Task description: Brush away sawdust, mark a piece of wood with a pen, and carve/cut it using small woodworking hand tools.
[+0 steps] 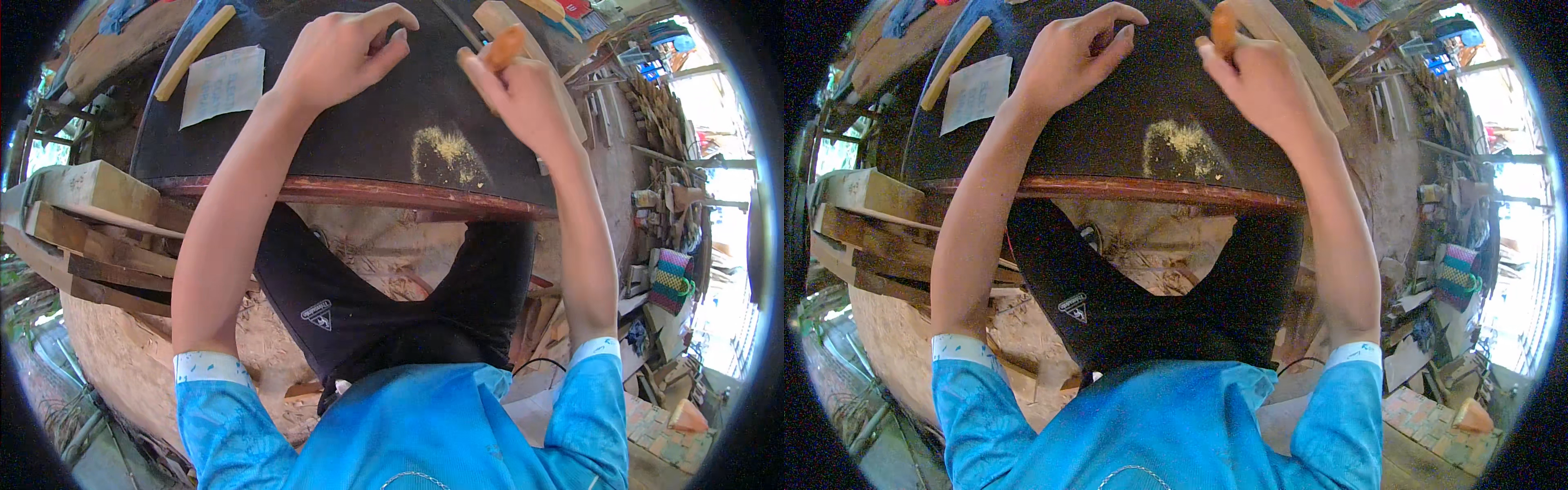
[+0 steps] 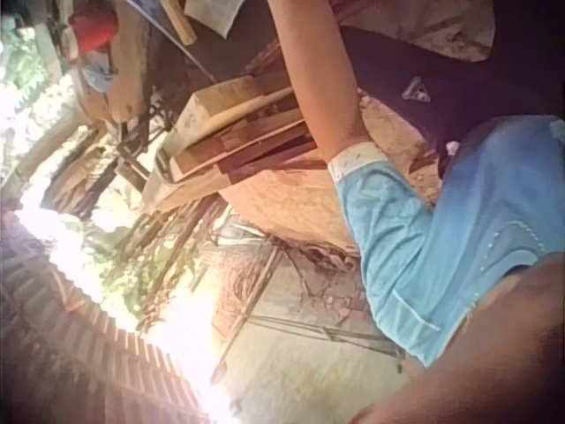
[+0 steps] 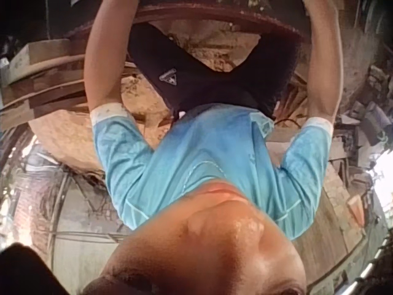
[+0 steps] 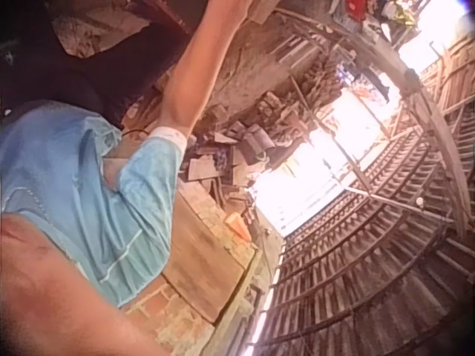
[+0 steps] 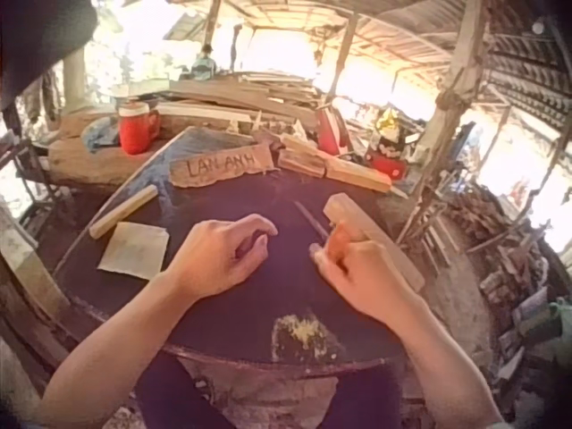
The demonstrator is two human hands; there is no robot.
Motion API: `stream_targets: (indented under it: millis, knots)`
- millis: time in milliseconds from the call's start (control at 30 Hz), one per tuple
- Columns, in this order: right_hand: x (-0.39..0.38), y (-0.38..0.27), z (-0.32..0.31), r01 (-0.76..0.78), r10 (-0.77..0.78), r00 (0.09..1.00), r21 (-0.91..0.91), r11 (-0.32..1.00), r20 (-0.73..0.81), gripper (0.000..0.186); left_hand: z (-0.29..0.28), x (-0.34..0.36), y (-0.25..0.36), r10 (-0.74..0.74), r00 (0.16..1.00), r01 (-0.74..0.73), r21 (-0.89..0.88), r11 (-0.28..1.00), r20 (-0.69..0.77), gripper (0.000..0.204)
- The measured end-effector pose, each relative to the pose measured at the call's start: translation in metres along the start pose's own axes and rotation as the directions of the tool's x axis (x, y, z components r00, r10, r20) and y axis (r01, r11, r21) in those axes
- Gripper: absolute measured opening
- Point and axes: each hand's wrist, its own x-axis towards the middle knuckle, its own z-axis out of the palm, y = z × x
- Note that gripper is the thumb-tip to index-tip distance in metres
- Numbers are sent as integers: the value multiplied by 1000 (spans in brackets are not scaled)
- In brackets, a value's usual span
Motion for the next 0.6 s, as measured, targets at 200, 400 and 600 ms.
stream_targets:
  millis: [200,400,600]
  knots:
    - [25,12,4,120,-82,980,205,972,-182,46,3,2,-7,80,996,-80,4,997,-49,16]
    - [-4,-29,14,427,-424,903,278,860,-74,45,2,0,-3,44,997,-44,-8,999,-60,15]
    - [42,-2,-21,133,-121,991,327,936,-56,26,2,2,-5,21,995,-22,-19,1000,-94,15]
